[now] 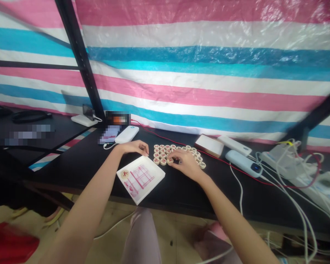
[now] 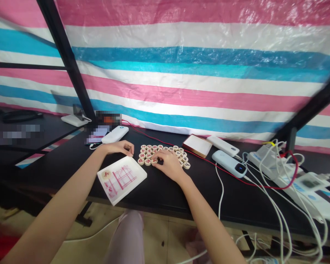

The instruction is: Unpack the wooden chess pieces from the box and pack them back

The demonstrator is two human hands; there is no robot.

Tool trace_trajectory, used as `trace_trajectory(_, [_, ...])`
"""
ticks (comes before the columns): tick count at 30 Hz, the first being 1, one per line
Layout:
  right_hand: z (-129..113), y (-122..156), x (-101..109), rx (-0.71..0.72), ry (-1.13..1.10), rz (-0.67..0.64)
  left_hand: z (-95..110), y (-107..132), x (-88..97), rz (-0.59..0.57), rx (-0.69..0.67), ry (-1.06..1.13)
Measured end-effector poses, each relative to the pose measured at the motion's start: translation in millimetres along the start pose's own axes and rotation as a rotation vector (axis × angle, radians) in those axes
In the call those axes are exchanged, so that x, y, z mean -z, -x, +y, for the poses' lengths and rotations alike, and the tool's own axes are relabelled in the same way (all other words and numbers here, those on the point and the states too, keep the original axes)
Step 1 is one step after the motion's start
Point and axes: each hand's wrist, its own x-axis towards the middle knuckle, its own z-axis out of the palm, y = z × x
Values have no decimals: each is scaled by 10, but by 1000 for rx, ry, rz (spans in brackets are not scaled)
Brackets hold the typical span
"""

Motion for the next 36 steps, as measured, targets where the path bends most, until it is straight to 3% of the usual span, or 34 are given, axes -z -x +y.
trace_trajectory(10, [62, 3, -79, 83, -101, -20, -6, -3, -12, 14, -9, 1])
trace_trajectory(16, [30, 7, -63, 48, -187, 29, -5, 4, -11, 12, -16, 17])
trace_trajectory(21, [-285, 14, -73, 82, -177, 109, -8, -1, -18, 0, -38, 36])
trace_trajectory(24, [-624, -52, -192, 190, -118, -10, -11, -9, -15, -6, -70, 19])
trace_trajectory(29, [-1071, -309, -509, 356, 182, -234, -32, -24, -8, -32, -109, 0])
trace_trajectory(32, [-1124, -421, -677, 402, 290, -232, -53, -33, -6, -27, -103, -9])
trace_trajectory(36, [-1073, -438, -772, 358, 268, -174, -70, -43, -1, -32, -103, -15])
